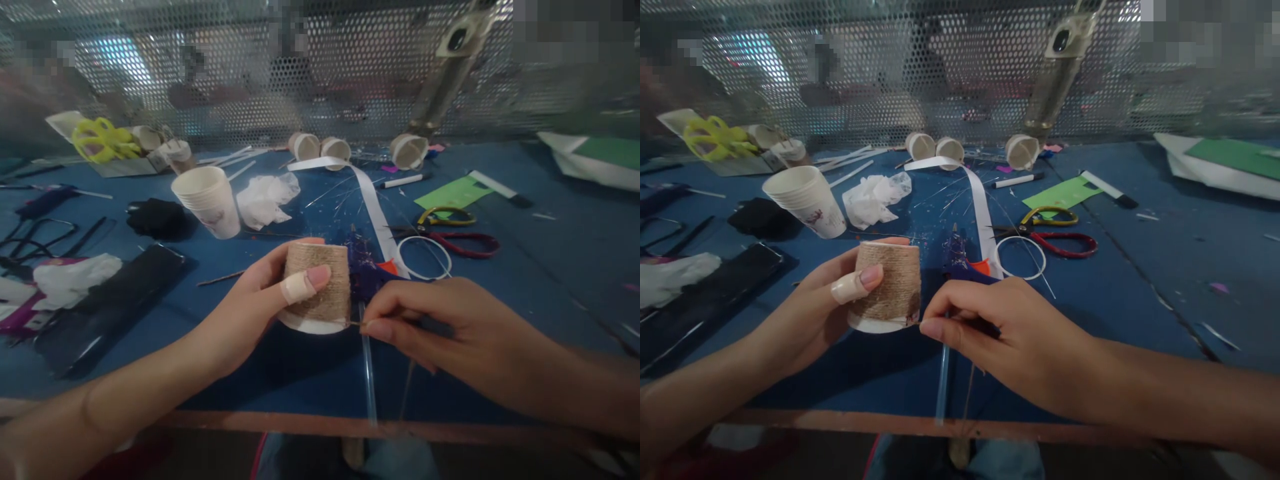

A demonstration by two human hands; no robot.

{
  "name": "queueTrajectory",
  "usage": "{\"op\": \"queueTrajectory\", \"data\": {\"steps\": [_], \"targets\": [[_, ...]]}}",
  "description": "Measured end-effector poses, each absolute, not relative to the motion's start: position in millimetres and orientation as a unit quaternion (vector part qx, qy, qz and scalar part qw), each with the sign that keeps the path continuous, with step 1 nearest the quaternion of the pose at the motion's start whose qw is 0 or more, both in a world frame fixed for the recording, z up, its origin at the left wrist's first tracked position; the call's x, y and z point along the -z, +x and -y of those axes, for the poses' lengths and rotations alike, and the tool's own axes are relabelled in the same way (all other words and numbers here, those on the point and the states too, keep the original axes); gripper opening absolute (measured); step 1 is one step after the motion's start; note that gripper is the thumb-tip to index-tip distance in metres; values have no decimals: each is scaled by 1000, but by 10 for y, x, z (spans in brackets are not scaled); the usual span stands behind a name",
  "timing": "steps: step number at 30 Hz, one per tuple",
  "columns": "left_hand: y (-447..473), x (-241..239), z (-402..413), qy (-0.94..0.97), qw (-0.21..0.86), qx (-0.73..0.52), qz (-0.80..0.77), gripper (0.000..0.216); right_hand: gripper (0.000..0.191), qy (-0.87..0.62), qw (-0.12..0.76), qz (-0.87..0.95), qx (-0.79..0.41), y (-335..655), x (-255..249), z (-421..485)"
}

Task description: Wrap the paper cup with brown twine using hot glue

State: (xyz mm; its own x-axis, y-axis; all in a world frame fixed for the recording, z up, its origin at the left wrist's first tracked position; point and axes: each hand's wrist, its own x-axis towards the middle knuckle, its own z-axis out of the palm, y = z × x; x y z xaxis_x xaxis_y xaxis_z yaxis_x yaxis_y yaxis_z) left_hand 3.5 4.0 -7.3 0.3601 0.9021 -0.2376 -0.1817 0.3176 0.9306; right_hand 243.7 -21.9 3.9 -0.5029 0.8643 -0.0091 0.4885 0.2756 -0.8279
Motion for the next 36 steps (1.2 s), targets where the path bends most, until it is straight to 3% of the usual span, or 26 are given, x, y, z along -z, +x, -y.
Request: {"op": "queueTrajectory", "data": {"steps": [13,22,36], "targets": [[52,87,-39,431,705,-383,-414,62,24,-415,255,812,-321,2504,32,215],[45,72,-31,427,732,-379,-372,51,21,-376,281,855,-221,2568,-52,223],[50,86,-35,433,729,-381,-369,60,22,-384,285,829,-291,2566,7,166]]}}
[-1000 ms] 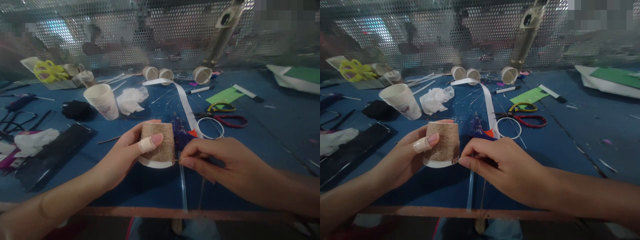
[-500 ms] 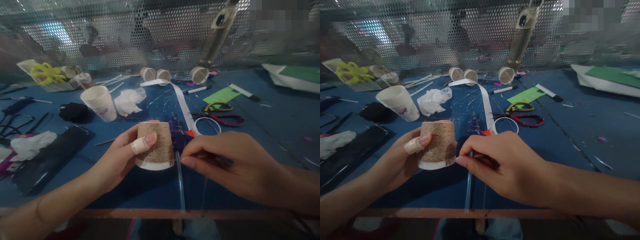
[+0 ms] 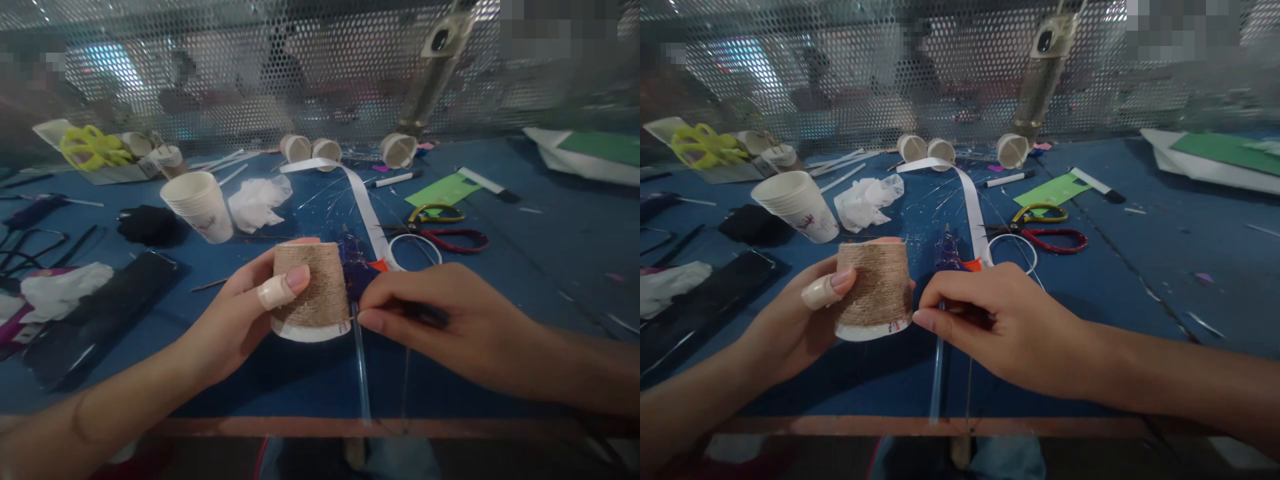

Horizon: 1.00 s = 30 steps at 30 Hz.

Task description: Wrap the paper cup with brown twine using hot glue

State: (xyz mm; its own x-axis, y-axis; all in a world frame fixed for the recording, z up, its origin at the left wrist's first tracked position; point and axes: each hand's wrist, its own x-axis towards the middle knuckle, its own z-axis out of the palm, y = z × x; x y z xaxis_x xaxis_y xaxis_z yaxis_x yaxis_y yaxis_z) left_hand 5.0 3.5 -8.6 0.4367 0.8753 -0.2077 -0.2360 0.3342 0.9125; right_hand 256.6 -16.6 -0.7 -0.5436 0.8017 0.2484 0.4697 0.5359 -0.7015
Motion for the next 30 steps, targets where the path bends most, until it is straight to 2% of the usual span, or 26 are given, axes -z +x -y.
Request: {"op": "queueTrajectory", "data": {"steps": [7,15,25,30], "targets": [[59,81,-2,433,729,-378,-371,69,21,-381,290,821,-313,2531,-19,174],[67,106,-38,435,740,-361,-364,71,18,-382,307,828,-273,2522,27,204],[21,169,-7,477,710,-339,-392,64,17,-370,329,828,-264,2467,88,222],[56,79,-36,438,700,-383,-413,74,15,-365,310,838,-262,2470,89,211]]}}
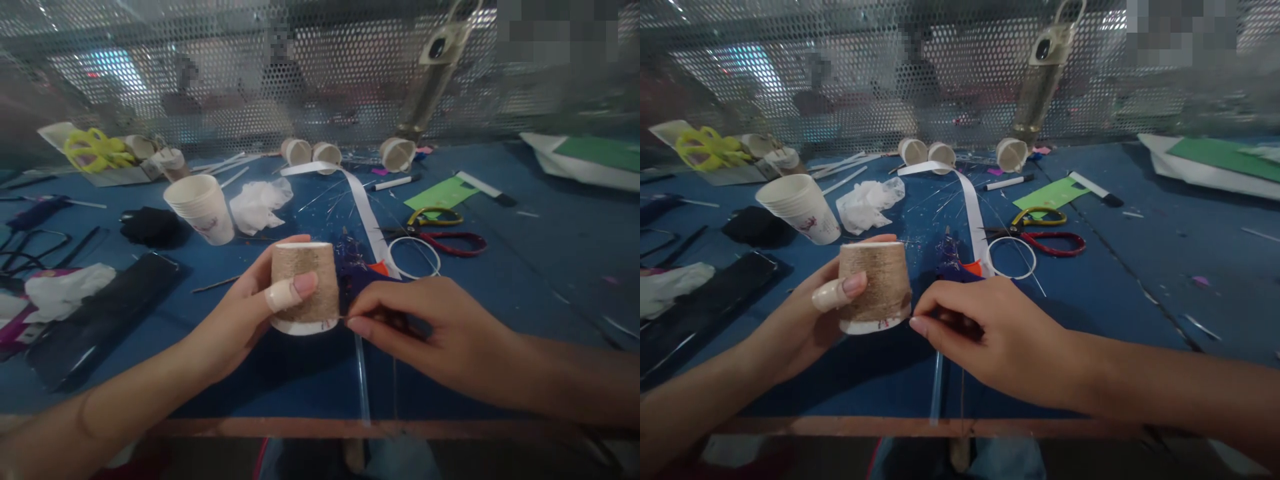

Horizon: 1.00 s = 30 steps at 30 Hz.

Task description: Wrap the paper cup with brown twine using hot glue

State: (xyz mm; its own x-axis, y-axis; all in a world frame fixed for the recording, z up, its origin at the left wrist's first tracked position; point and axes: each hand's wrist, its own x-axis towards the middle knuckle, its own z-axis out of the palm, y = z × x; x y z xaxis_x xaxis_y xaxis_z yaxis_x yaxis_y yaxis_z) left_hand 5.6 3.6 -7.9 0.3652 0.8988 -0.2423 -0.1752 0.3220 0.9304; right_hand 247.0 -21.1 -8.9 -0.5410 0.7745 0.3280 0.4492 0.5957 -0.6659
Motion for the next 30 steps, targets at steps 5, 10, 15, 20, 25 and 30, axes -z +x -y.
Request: {"op": "queueTrajectory", "data": {"steps": [5,10,15,20,25,30], "targets": [[52,18,-43,423,704,-408,-398,62,14,-360,304,844,-257,2459,69,203],[27,38,-39,430,719,-392,-379,58,17,-360,283,852,-253,2477,-1,223],[37,64,-33,430,725,-383,-377,59,23,-354,292,871,-173,2541,-119,258],[53,71,-16,431,729,-387,-364,65,20,-352,323,867,-143,2556,-142,270],[29,107,-20,436,732,-386,-354,63,21,-356,304,862,-195,2530,-97,227],[23,139,-17,444,727,-390,-351,58,21,-365,295,860,-203,2516,-60,220]]}}
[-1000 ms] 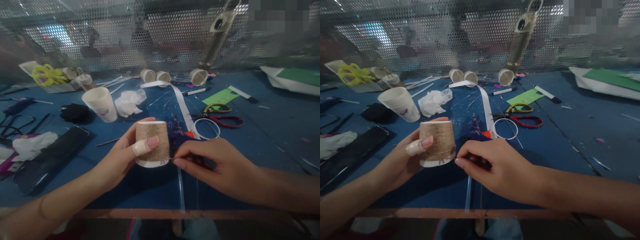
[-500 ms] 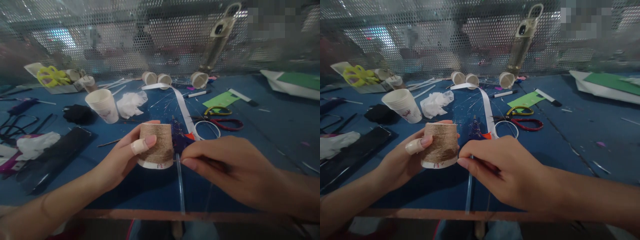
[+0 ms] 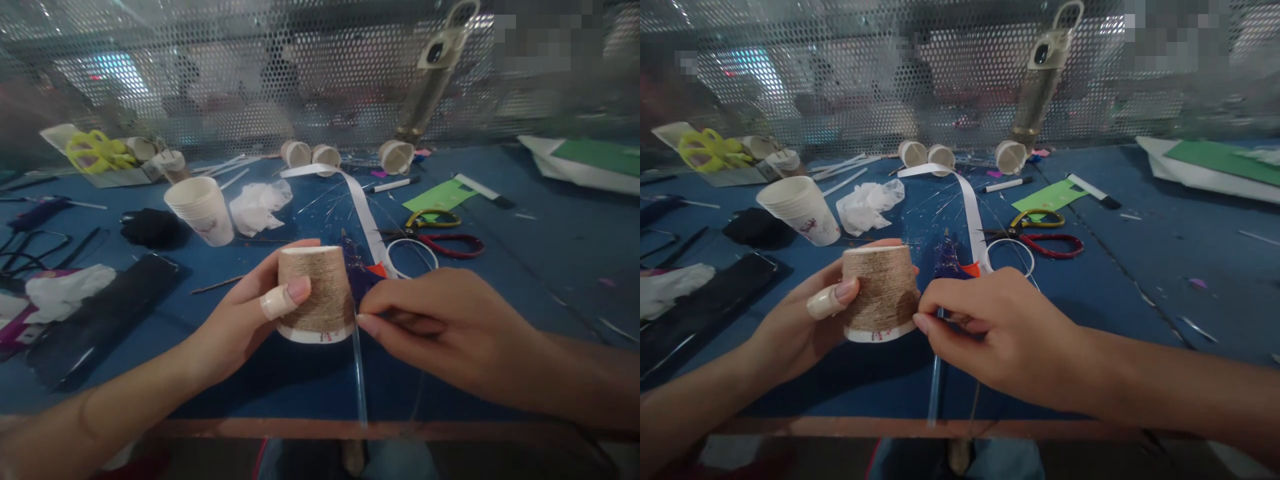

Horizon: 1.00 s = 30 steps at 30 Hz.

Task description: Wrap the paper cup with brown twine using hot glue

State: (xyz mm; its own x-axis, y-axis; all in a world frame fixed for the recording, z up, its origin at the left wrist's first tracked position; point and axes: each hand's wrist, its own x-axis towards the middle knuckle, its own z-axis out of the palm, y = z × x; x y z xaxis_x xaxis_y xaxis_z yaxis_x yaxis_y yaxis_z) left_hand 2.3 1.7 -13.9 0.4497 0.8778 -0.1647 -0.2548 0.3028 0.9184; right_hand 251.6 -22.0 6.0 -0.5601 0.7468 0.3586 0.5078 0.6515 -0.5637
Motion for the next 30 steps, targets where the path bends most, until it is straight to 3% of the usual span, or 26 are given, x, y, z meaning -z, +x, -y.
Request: {"op": "queueTrajectory", "data": {"steps": [12,17,21,30], "targets": [[-14,71,-1,488,705,-327,-398,58,21,-316,265,891,-191,2466,-58,224],[-14,-9,-57,425,702,-392,-417,61,30,-359,248,899,-24,2640,-86,105],[-29,-53,-85,411,691,-420,-421,60,35,-415,161,886,127,2864,47,-66],[5,-33,-90,426,695,-412,-407,52,38,-403,150,900,75,2861,248,-33]]}}
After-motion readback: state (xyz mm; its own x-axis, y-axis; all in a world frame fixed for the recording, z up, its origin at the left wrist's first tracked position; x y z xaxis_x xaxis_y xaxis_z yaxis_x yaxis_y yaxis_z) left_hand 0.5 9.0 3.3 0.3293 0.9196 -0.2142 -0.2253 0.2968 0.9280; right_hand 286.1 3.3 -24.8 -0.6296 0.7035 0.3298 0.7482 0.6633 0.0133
